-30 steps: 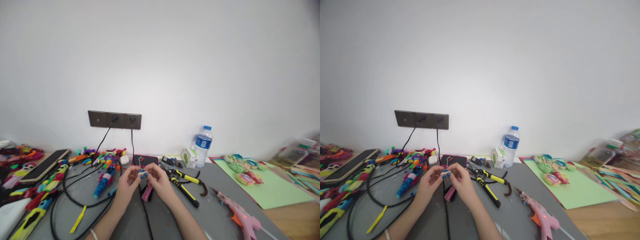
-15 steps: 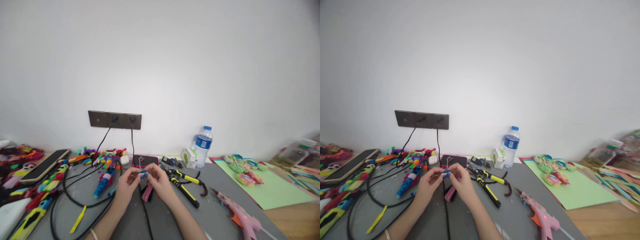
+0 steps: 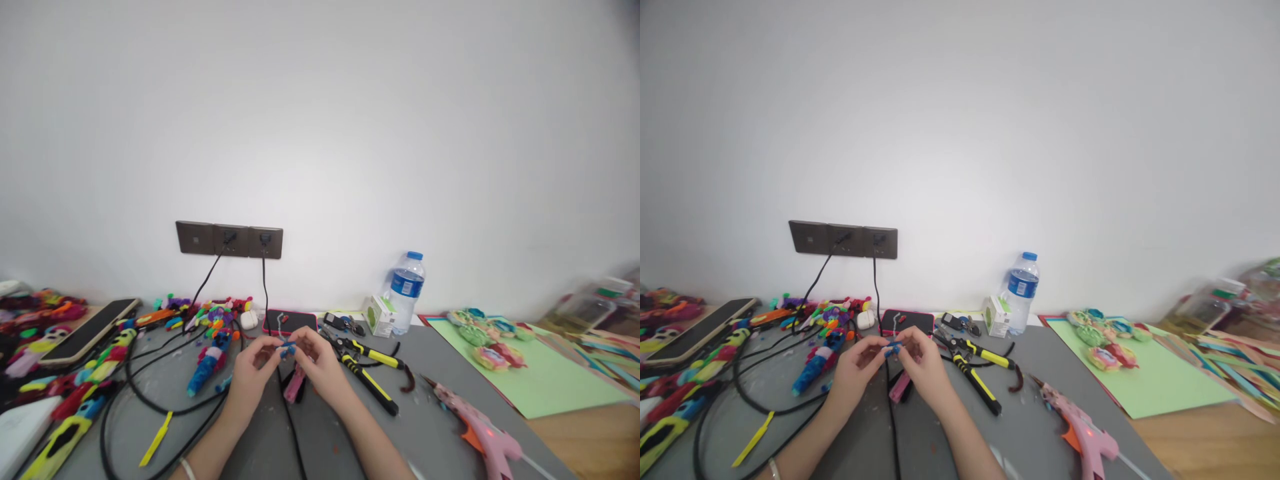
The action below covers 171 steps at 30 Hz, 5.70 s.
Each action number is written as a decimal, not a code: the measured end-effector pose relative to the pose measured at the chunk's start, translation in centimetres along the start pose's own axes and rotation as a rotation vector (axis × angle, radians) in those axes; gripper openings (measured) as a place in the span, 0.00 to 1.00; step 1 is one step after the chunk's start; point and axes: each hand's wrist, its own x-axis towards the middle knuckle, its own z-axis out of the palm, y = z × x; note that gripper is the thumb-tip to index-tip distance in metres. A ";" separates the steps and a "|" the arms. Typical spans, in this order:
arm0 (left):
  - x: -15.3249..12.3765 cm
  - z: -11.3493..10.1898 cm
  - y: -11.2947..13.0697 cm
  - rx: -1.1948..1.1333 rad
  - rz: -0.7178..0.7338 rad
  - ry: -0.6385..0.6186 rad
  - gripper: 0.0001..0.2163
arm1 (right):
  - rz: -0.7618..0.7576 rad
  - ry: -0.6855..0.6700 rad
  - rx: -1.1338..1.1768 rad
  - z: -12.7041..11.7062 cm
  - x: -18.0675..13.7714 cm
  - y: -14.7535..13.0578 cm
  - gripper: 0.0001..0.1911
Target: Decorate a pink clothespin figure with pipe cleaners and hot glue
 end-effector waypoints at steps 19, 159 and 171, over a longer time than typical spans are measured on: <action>0.0 0.1 0.2 0.043 0.004 -0.029 0.09 | -0.011 0.003 -0.022 0.0 0.0 0.0 0.11; -0.1 0.3 0.5 -0.069 -0.014 -0.054 0.10 | -0.025 0.056 -0.107 -0.1 0.1 0.0 0.05; -0.1 0.3 -0.1 -0.064 -0.023 -0.049 0.08 | 0.019 0.065 -0.053 -0.1 0.2 0.2 0.09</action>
